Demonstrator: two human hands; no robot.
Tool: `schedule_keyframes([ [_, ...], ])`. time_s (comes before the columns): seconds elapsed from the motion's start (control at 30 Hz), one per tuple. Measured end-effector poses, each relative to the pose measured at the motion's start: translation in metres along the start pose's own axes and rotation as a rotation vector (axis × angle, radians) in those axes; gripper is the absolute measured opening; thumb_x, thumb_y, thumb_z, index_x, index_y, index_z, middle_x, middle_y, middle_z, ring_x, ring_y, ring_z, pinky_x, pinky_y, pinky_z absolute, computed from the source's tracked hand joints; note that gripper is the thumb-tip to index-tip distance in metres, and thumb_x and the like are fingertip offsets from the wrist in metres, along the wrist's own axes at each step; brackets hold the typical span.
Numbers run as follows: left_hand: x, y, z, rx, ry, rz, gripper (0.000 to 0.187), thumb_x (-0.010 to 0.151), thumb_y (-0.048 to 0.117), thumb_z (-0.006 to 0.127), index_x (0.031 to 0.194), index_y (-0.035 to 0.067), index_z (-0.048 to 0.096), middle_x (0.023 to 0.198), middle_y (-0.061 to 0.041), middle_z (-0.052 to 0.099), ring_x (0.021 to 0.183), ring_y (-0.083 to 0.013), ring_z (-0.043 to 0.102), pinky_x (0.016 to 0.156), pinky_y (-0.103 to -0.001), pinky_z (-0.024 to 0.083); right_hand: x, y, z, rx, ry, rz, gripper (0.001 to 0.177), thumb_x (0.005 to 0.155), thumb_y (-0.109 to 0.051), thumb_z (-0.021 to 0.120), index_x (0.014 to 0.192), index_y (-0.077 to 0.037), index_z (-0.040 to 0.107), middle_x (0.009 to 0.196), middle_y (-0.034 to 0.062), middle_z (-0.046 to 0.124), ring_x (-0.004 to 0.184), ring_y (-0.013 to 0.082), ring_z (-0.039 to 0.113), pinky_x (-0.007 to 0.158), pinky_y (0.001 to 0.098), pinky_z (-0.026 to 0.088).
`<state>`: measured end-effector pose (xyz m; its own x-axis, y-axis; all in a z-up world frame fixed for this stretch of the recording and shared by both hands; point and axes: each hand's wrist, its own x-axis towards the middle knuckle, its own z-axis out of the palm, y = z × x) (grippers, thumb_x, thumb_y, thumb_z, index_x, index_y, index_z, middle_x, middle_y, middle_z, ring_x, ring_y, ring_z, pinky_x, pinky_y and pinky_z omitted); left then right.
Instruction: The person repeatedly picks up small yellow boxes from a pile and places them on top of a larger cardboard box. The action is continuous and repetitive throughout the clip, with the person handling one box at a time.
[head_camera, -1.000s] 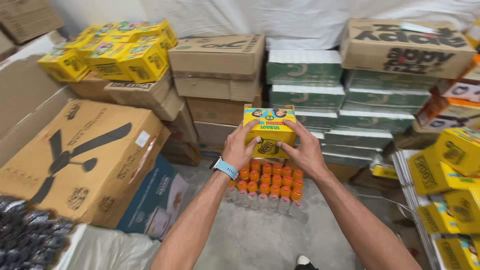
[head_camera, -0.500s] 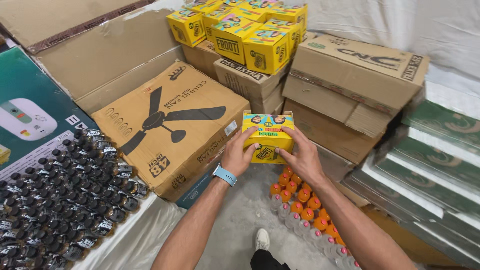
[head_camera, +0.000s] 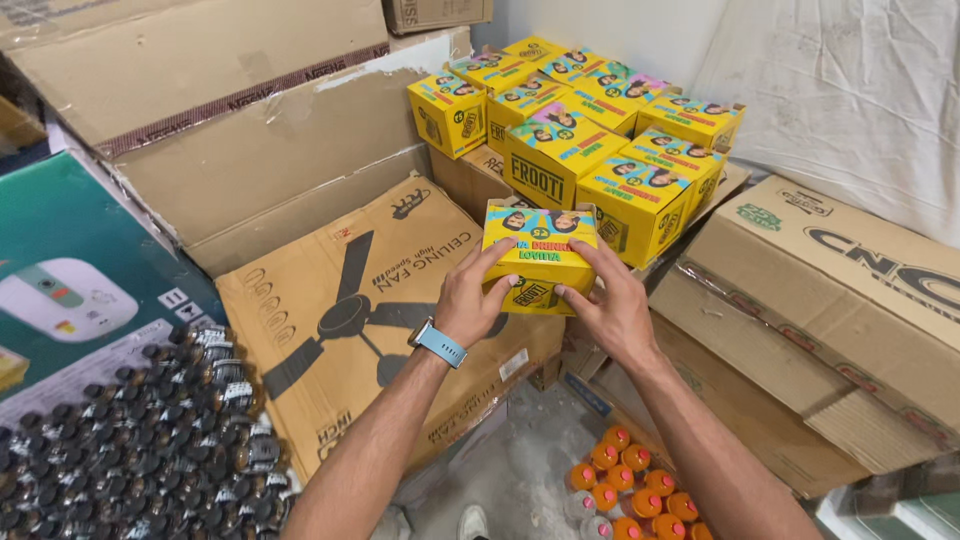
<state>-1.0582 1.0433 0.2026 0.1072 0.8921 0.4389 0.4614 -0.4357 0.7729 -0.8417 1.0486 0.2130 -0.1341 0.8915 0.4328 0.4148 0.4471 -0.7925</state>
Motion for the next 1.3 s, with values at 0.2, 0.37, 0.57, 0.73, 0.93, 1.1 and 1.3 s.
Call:
schedule_keyframes([
  [0.2,0.1,-0.011,-0.035,-0.01,0.027,0.092,0.064,0.094,0.003,0.066,0.152,0.02,0.045,0.143,-0.035,0.049,0.131,-0.0568,0.048,0.105,-0.067,0.045,0.099,-0.008,0.016,-0.008,0.042,-0.015,0.064,0.085,0.0,0.076,0.145,-0.012,0.056,0.152,0.0389,0.035,0.132,0.0614,0.041,0.091,0.0552,0.059],
  [0.37,0.184,-0.033,-0.042,-0.128,0.085,0.088,0.074,0.095,0.001,0.064,0.157,0.013,0.027,0.149,-0.037,0.041,0.136,-0.0578,0.041,0.108,-0.069,0.042,0.188,0.001,0.024,-0.077,0.122,-0.062,0.064,0.086,0.0,0.076,0.145,-0.014,0.056,0.149,0.0381,0.04,0.13,0.0633,0.041,0.086,0.057,0.059],
  [0.57,0.287,-0.1,-0.021,-0.208,0.205,-0.08,0.06,0.096,0.012,0.066,0.148,0.008,0.035,0.144,-0.025,0.045,0.137,-0.0465,0.047,0.108,-0.062,0.047,0.295,0.05,0.035,-0.146,0.16,-0.152,0.068,0.086,-0.002,0.08,0.147,-0.017,0.055,0.146,0.0316,0.047,0.134,0.0587,0.042,0.097,0.0632,0.05],
  [0.73,0.369,-0.128,-0.008,-0.209,0.14,-0.179,0.07,0.099,0.021,0.06,0.157,0.006,0.024,0.157,-0.027,0.034,0.145,-0.0453,0.037,0.117,-0.059,0.041,0.4,0.108,0.045,-0.242,0.168,-0.2,0.068,0.084,-0.005,0.084,0.145,-0.018,0.057,0.139,0.0286,0.056,0.136,0.0532,0.044,0.109,0.065,0.04],
  [0.93,0.474,-0.17,0.016,-0.439,0.238,-0.375,0.088,0.095,0.025,0.058,0.16,0.018,0.0,0.163,-0.02,0.028,0.148,-0.0356,0.036,0.115,-0.055,0.041,0.498,0.165,0.059,-0.232,0.21,-0.341,0.058,0.086,-0.005,0.078,0.139,-0.008,0.054,0.126,0.0118,0.06,0.115,0.0314,0.061,0.092,0.0455,0.054],
  [1.1,0.528,-0.202,0.034,-0.351,0.159,-0.334,0.08,0.097,0.042,0.053,0.161,0.015,0.013,0.167,-0.018,0.014,0.155,-0.0399,0.014,0.127,-0.059,0.017,0.548,0.192,0.074,-0.056,0.212,-0.061,0.064,0.086,0.002,0.081,0.143,-0.013,0.057,0.138,0.0249,0.051,0.13,0.0479,0.054,0.106,0.0507,0.051],
  [1.3,0.567,-0.246,0.033,-0.503,0.212,-0.387,0.093,0.078,0.017,0.057,0.163,0.02,0.02,0.154,-0.016,0.04,0.077,-0.0087,0.051,0.064,-0.036,0.044,0.567,0.22,0.084,0.159,0.039,0.063,0.064,0.082,0.006,0.073,0.142,-0.012,0.06,0.141,0.0268,0.044,0.139,0.0473,0.045,0.112,0.0459,0.049],
])
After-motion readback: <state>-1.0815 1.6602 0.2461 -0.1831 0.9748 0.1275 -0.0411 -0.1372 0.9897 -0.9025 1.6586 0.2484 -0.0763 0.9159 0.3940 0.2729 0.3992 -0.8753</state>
